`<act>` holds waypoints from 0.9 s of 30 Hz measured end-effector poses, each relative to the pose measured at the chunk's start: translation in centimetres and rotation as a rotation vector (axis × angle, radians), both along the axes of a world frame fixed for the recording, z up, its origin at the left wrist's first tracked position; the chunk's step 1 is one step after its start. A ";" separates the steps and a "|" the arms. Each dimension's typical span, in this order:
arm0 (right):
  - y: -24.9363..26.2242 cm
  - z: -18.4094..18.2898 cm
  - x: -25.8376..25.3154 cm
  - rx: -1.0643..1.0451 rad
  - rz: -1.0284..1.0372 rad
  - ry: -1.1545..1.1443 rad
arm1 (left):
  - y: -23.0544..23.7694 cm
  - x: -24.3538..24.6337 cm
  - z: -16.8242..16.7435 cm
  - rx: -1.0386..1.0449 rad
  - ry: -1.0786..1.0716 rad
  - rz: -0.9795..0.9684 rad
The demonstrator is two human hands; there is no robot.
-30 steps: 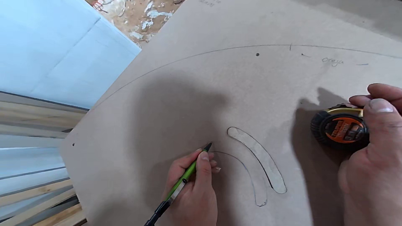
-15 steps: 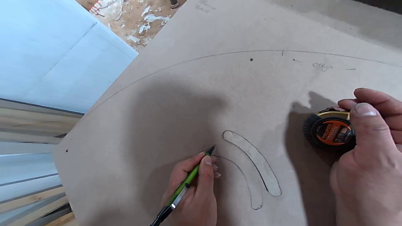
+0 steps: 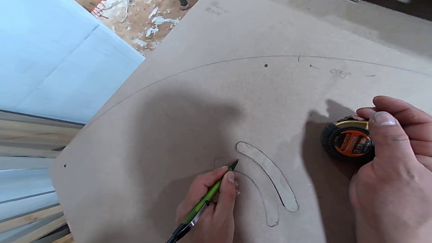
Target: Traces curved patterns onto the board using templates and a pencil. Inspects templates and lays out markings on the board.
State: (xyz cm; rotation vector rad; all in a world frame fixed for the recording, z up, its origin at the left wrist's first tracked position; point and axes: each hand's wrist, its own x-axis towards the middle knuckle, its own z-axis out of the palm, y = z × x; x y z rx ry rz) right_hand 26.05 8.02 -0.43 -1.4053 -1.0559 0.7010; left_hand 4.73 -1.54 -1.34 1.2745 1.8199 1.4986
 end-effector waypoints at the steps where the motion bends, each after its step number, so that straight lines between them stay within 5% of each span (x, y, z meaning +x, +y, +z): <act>1: 0.0 0.0 0.0 0.001 0.001 0.003 | -0.1 -0.2 -0.1 -0.005 0.013 -0.046; 5: -0.1 0.1 -0.1 -0.005 0.001 0.008 | -0.3 -1.1 -0.8 0.033 0.022 -0.274; 13: 0.0 0.2 0.0 0.003 0.007 -0.006 | 0.1 -0.1 0.2 -0.026 -0.022 -0.034; 19: 0.0 0.2 -0.1 0.013 0.006 -0.007 | -0.2 -1.8 -0.6 0.022 -0.006 -0.448; 27: -0.1 0.6 -0.3 -0.009 0.000 0.002 | -0.2 -3.0 -0.5 -0.007 -0.084 -0.732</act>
